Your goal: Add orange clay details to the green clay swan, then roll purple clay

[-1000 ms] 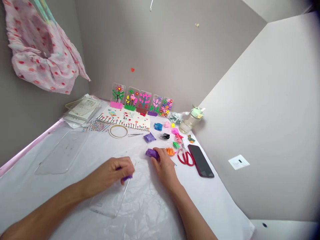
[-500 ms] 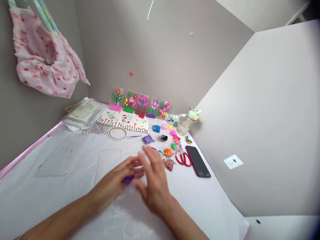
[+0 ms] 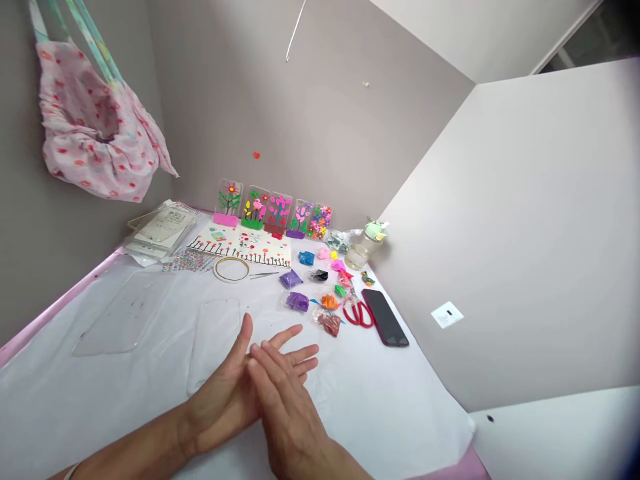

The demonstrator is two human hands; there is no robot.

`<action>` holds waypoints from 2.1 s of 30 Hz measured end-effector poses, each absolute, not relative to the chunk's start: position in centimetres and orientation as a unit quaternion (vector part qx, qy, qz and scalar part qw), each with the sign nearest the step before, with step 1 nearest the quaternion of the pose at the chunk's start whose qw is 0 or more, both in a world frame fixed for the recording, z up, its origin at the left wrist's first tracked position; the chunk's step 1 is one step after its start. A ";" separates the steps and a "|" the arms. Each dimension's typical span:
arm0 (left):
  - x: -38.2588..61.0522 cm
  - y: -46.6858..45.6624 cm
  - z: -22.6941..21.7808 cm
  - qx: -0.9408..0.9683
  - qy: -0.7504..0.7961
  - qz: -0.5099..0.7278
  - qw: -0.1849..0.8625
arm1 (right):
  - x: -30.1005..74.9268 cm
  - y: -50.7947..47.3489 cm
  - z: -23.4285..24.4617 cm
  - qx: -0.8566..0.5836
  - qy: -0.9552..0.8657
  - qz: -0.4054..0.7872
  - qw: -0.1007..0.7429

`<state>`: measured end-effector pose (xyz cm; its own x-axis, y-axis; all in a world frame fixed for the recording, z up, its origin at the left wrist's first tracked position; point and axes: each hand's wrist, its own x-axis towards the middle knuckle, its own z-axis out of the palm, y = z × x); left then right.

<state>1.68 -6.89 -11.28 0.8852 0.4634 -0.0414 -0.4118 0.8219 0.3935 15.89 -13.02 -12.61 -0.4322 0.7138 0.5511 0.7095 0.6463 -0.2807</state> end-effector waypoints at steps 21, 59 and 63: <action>-1.3 -1.2 -14.2 0.657 0.428 0.326 0.528 | 17.5 -14.0 -16.7 -0.496 -0.863 0.049 0.085; -0.2 -3.2 -14.8 0.802 0.341 0.199 0.449 | 21.9 -17.3 -12.5 -0.640 -0.726 0.130 0.215; 0.1 -3.5 -14.8 0.809 0.328 0.195 0.447 | 21.6 -16.5 -13.2 -0.617 -0.750 0.130 0.198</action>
<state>0.09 -3.49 -14.83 0.7092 0.7046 0.0232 0.3559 -0.3862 0.8510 21.57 -16.49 -13.21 -0.1599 0.9775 0.1372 0.8749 0.2047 -0.4390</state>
